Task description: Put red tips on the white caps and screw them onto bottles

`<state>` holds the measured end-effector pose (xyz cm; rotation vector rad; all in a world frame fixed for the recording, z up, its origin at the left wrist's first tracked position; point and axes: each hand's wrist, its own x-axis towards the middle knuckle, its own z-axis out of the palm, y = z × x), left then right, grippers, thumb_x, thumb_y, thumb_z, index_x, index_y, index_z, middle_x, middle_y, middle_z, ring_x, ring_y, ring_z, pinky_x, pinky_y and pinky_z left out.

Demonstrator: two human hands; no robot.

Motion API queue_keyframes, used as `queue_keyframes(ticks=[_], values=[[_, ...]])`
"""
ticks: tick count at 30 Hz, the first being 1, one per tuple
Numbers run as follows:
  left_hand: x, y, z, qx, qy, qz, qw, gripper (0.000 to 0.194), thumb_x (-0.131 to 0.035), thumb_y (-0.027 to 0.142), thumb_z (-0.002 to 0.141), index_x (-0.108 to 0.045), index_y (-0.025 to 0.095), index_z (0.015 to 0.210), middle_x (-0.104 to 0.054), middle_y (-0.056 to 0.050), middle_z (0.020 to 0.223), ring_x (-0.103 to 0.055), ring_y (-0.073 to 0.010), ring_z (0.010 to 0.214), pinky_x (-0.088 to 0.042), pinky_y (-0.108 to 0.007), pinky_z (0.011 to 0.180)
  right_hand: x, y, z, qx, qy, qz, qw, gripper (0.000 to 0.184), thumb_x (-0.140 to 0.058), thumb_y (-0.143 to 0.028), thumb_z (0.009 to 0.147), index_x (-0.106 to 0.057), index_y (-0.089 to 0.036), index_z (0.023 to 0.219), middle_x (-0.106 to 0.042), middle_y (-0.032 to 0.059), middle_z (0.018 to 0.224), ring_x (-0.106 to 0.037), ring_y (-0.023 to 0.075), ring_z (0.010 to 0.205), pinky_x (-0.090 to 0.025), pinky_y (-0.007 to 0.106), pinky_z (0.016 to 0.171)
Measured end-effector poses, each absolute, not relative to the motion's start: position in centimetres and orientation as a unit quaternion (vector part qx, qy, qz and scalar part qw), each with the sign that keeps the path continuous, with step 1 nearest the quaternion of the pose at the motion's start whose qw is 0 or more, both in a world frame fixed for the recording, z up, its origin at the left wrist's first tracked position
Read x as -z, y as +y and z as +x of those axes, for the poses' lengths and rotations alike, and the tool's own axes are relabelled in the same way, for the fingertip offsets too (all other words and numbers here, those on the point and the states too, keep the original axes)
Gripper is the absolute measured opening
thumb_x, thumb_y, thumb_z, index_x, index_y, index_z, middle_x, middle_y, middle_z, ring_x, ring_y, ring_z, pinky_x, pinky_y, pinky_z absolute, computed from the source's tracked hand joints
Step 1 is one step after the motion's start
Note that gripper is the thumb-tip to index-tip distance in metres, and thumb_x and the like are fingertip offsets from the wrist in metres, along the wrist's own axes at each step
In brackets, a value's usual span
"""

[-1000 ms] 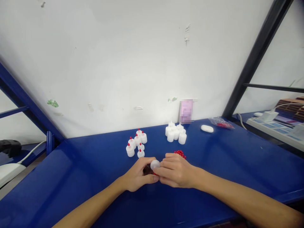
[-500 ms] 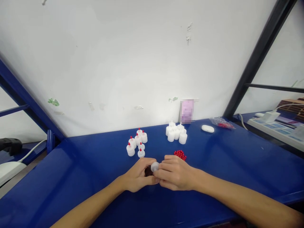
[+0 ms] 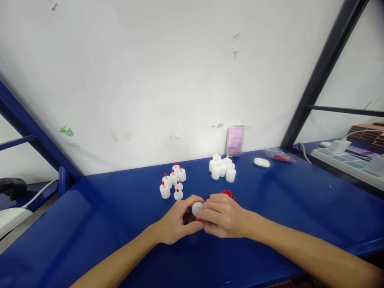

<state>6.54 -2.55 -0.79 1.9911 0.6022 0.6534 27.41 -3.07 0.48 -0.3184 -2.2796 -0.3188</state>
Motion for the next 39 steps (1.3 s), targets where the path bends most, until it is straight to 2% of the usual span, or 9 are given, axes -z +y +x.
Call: queue_keyframes(ticks=[2,5,10,15,18,21,24,33,39], values=[[0.8,-2.8,6.4,-0.306,0.254,0.821,0.41,0.057,-0.065,0.037,0.088,-0.039,0.021,0.136,-0.053,-0.004,0.099,-0.05,-0.0147,0.077,-0.043,-0.025,0.061,-0.6,-3.0,27.5,0.117,-0.899,-0.139,0.399,0.014,-0.05,-0.016,0.091,-0.058,-0.018,0.08,-0.06,-0.0009,0.063,-0.049,0.012,0.053,-0.035,0.028,0.054],[1.0,-3.1,6.5,-0.37,0.23,0.858,0.272,0.065,-0.065,0.021,0.081,-0.036,0.025,0.139,-0.047,-0.01,0.124,-0.051,-0.0225,0.104,-0.05,-0.035,0.084,-0.8,-2.9,27.7,0.093,-0.903,-0.165,0.385,0.013,-0.051,-0.017,0.094,-0.06,-0.018,0.085,-0.062,-0.0017,0.065,-0.052,0.0108,0.054,-0.038,0.026,0.056],[1.4,-3.0,6.6,-0.354,0.213,0.896,0.163,0.051,-0.057,0.013,0.089,-0.04,0.024,0.136,-0.056,-0.009,0.116,-0.055,-0.0211,0.105,-0.05,-0.038,0.093,-0.6,-2.6,28.0,0.048,-0.904,-0.185,0.384,0.012,-0.053,-0.022,0.098,-0.06,-0.019,0.088,-0.063,-0.0024,0.066,-0.054,0.01,0.054,-0.037,0.025,0.056],[1.5,-1.3,5.5,-0.387,0.26,0.884,0.022,0.046,-0.059,0.019,0.094,-0.042,0.019,0.137,-0.06,-0.011,0.116,-0.056,-0.0227,0.106,-0.05,-0.04,0.094,-0.7,-2.2,28.4,0.018,-0.902,-0.25,0.351,0.023,-0.053,-0.028,0.099,-0.057,-0.017,0.118,-0.065,0.0003,0.075,-0.056,0.0141,0.065,-0.038,0.028,0.066],[1.3,-0.1,4.5,-0.399,0.254,0.878,-0.077,0.042,-0.062,0.019,0.093,-0.046,0.016,0.132,-0.064,-0.01,0.109,-0.057,-0.0227,0.102,-0.051,-0.039,0.091,-1.1,-2.1,28.7,-0.021,-0.906,-0.307,0.292,0.014,-0.053,-0.03,0.098,-0.06,-0.018,0.099,-0.059,-0.0006,0.07,-0.053,0.0147,0.068,-0.036,0.031,0.075],[1.1,0.8,3.9,-0.383,0.239,0.876,-0.17,0.03,-0.063,0.017,0.092,-0.053,0.016,0.12,-0.067,-0.009,0.102,-0.059,-0.0225,0.095,-0.051,-0.038,0.086,-1.4,-2.1,28.7,-0.045,-0.908,-0.339,0.243,0.025,-0.053,-0.032,0.097,-0.055,-0.019,0.076,-0.052,-0.003,0.063,-0.045,0.0123,0.063,-0.033,0.034,0.081],[0.9,1.2,3.6,-0.347,0.253,0.864,-0.261,0.016,-0.064,0.018,0.091,-0.059,0.018,0.107,-0.069,-0.008,0.101,-0.061,-0.0246,0.094,-0.048,-0.038,0.082,-1.6,-2.1,28.6,-0.072,-0.907,-0.347,0.228,0.031,-0.053,-0.033,0.096,-0.048,-0.018,0.069,-0.049,-0.0052,0.058,-0.036,0.0094,0.055,-0.032,0.034,0.083],[1.3,1.9,3.4,-0.304,0.328,0.84,-0.306,0.026,-0.059,0.023,0.094,-0.063,0.016,0.118,-0.072,-0.009,0.114,-0.062,-0.0295,0.11,-0.045,-0.042,0.088,-1.7,-2.0,28.7,-0.085,-0.909,-0.348,0.212,0.037,-0.049,-0.03,0.096,-0.038,-0.02,0.062,-0.043,-0.0058,0.05,-0.023,0.0096,0.05,-0.032,0.029,0.072],[1.6,2.1,3.3,-0.274,0.36,0.843,-0.289,0.031,-0.054,0.026,0.095,-0.062,0.015,0.123,-0.071,-0.01,0.117,-0.06,-0.0317,0.112,-0.044,-0.045,0.09,-1.5,-1.9,28.8,-0.07,-0.901,-0.367,0.22,0.033,-0.049,-0.029,0.095,-0.042,-0.02,0.064,-0.044,-0.0052,0.051,-0.027,0.0099,0.05,-0.031,0.028,0.068]])
